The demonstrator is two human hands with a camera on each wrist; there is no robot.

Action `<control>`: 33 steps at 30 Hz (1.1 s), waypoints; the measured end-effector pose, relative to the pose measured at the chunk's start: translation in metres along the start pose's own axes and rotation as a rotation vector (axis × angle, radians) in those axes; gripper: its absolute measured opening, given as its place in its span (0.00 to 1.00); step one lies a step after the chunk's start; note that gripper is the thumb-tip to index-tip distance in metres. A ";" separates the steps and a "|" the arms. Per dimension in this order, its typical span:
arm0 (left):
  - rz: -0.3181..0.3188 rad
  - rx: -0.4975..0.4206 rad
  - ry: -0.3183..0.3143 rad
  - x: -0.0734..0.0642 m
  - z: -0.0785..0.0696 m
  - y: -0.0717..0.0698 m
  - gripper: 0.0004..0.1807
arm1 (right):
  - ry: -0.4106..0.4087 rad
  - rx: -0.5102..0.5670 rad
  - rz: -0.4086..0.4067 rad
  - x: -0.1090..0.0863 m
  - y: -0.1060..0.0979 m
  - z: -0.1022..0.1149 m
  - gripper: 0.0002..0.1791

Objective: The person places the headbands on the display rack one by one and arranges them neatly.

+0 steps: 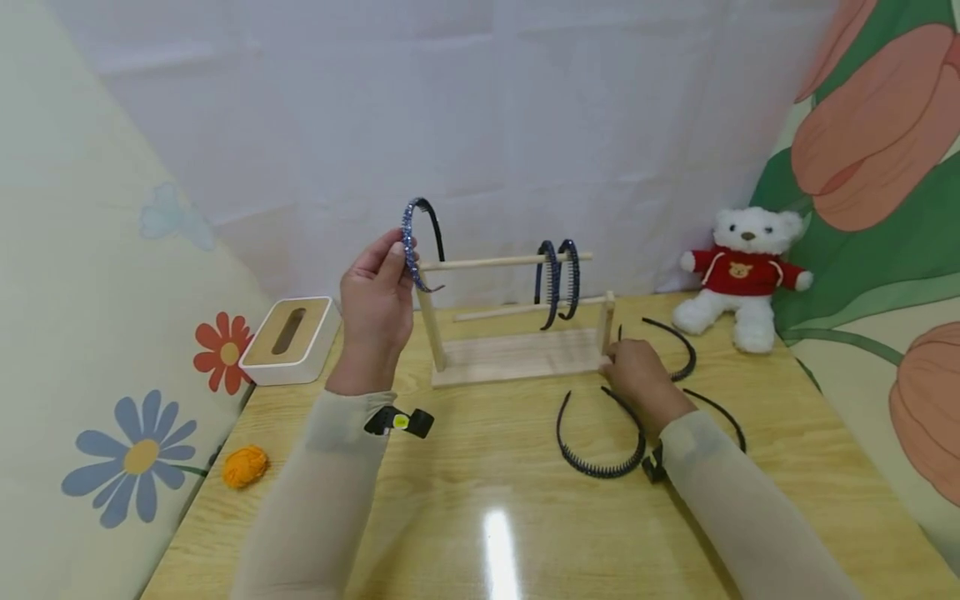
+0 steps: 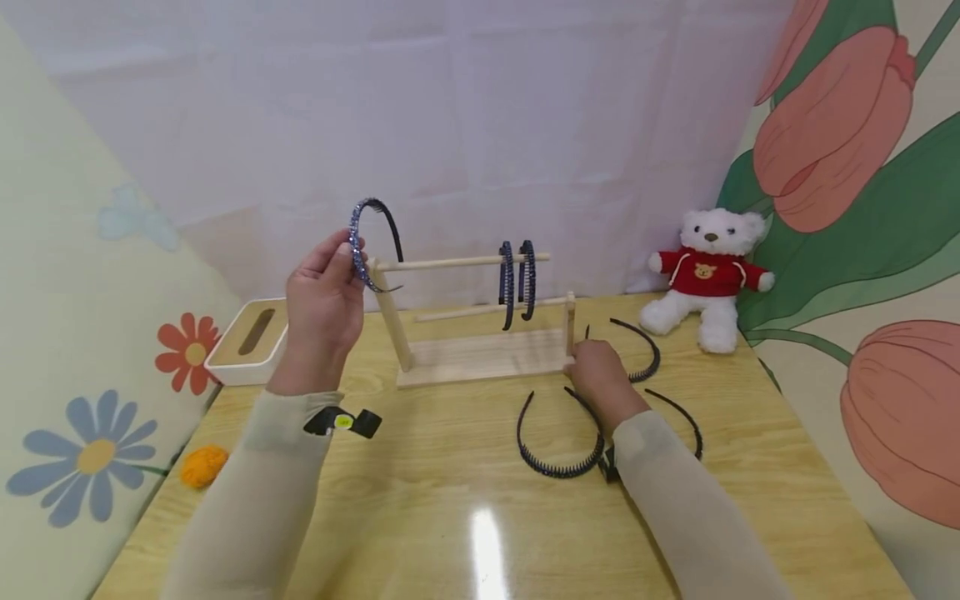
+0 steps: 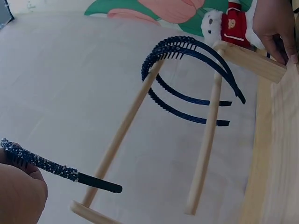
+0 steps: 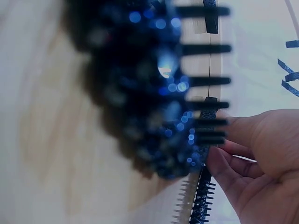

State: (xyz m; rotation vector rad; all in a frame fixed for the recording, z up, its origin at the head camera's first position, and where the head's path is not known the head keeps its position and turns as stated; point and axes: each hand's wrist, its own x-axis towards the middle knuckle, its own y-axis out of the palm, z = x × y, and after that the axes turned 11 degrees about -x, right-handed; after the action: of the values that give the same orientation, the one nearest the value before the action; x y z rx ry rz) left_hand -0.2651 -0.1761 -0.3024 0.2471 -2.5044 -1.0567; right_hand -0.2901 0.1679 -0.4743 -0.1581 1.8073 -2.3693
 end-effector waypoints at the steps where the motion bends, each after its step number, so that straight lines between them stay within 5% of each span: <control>1: 0.001 0.012 0.002 -0.001 0.003 -0.002 0.17 | 0.000 0.001 -0.002 0.000 0.000 0.000 0.11; 17: -0.075 0.068 -0.071 -0.026 0.057 -0.026 0.16 | -0.003 0.017 0.003 0.000 0.001 -0.003 0.12; 33: -0.006 0.211 -0.162 -0.037 0.112 -0.009 0.16 | 0.021 -0.002 -0.002 0.005 0.006 -0.004 0.13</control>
State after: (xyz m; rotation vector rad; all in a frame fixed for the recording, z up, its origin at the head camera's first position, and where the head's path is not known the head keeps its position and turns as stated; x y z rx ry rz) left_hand -0.2808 -0.0985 -0.3900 0.2379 -2.7658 -0.8441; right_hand -0.2958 0.1690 -0.4811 -0.1355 1.8193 -2.3795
